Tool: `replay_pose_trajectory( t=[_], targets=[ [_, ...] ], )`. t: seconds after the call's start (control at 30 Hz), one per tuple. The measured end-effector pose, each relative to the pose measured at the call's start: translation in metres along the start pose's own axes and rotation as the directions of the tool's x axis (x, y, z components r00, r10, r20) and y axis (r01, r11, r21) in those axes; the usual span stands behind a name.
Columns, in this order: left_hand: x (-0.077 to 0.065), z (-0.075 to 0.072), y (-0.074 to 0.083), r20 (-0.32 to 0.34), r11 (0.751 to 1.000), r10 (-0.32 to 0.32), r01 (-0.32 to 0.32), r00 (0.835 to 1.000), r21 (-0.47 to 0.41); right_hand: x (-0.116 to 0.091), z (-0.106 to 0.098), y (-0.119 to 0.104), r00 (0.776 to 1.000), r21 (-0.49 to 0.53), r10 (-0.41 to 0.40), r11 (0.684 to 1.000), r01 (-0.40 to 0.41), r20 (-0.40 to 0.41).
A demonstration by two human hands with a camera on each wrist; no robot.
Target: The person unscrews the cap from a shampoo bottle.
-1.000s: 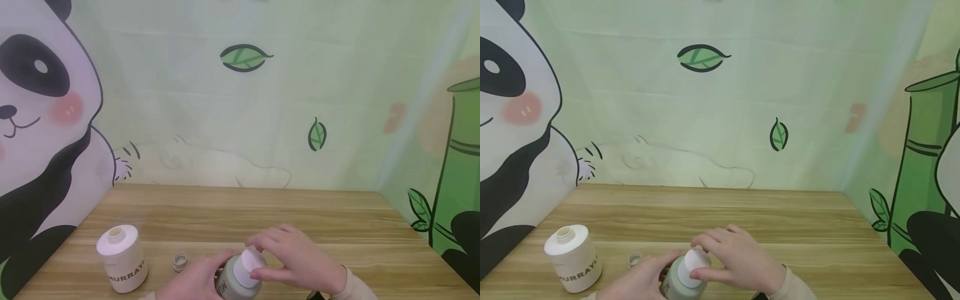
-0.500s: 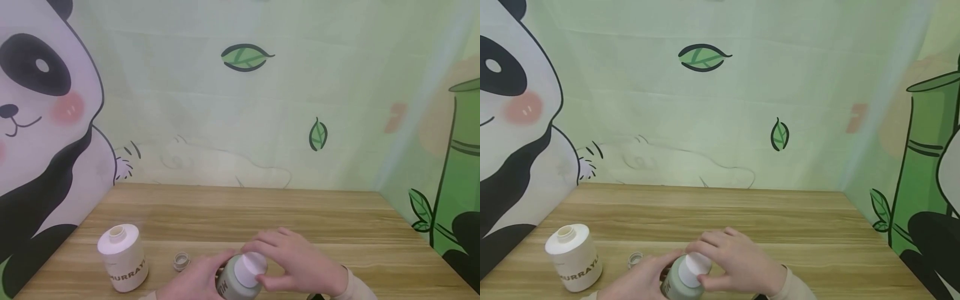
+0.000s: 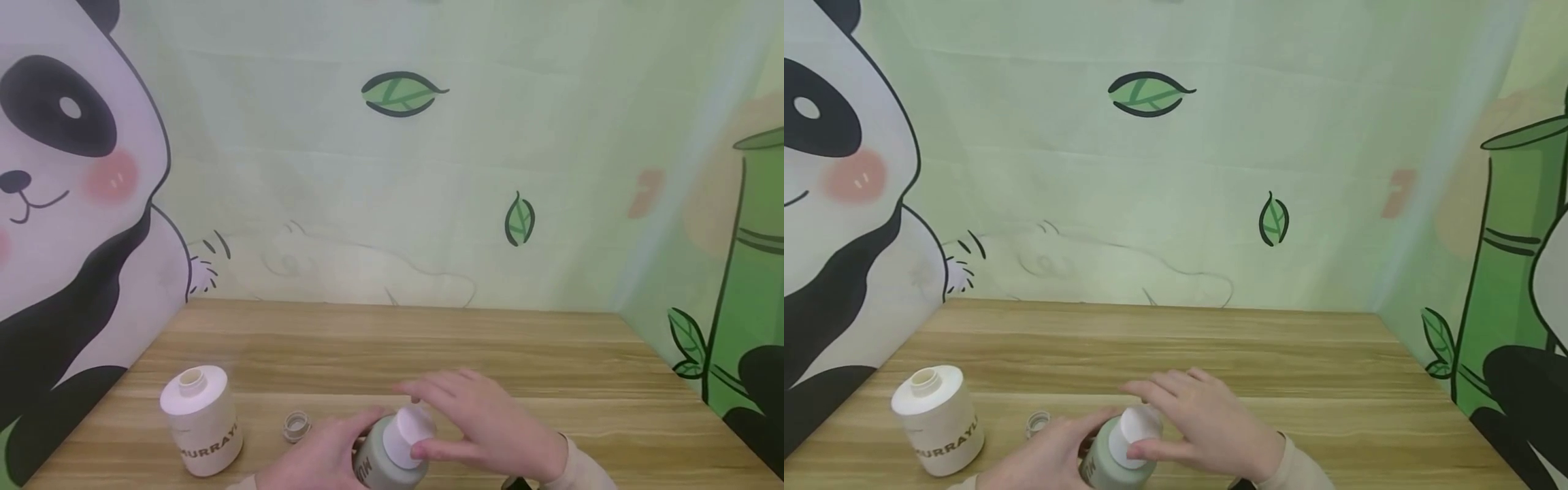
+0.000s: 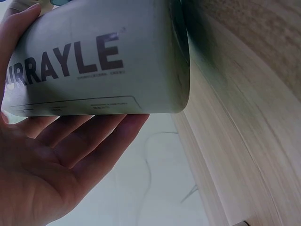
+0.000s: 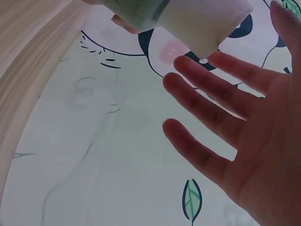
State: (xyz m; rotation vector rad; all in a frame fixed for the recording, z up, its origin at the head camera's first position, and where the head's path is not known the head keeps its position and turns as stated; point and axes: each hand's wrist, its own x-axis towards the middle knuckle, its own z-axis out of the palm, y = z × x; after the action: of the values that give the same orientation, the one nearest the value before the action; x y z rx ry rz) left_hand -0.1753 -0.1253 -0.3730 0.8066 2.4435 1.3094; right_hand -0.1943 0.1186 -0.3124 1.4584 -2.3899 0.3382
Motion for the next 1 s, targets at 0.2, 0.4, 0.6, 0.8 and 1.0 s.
replay_pose_trajectory(
  t=[0.2,0.4,0.6,0.8,1.0],
  targets=[
    [0.0009,-0.0006,0.0012,0.015,0.999,-0.029,0.029,0.999,-0.042,0.0018,0.0015,-0.0006,0.998,0.023,0.057,0.998,-0.057,0.014],
    [0.0019,0.0003,0.0012,-0.004,1.000,0.016,-0.016,1.000,-0.007,0.0017,0.0021,-0.0012,1.000,0.004,0.021,1.000,-0.021,-0.020],
    [0.0022,-0.0003,0.0004,0.008,0.999,0.017,-0.017,1.000,-0.038,-0.0001,-0.0001,-0.0011,0.997,-0.020,-0.070,0.997,0.070,-0.032],
    [0.0017,-0.0013,-0.0001,0.029,0.996,-0.020,0.022,0.999,-0.085,-0.0015,-0.0027,-0.0027,0.990,-0.032,-0.137,0.990,0.136,-0.030],
    [0.0005,-0.0004,-0.0004,0.000,1.000,-0.010,0.010,1.000,-0.019,-0.0015,-0.0034,-0.0031,0.990,-0.050,-0.132,0.990,0.130,-0.040]
  ],
)
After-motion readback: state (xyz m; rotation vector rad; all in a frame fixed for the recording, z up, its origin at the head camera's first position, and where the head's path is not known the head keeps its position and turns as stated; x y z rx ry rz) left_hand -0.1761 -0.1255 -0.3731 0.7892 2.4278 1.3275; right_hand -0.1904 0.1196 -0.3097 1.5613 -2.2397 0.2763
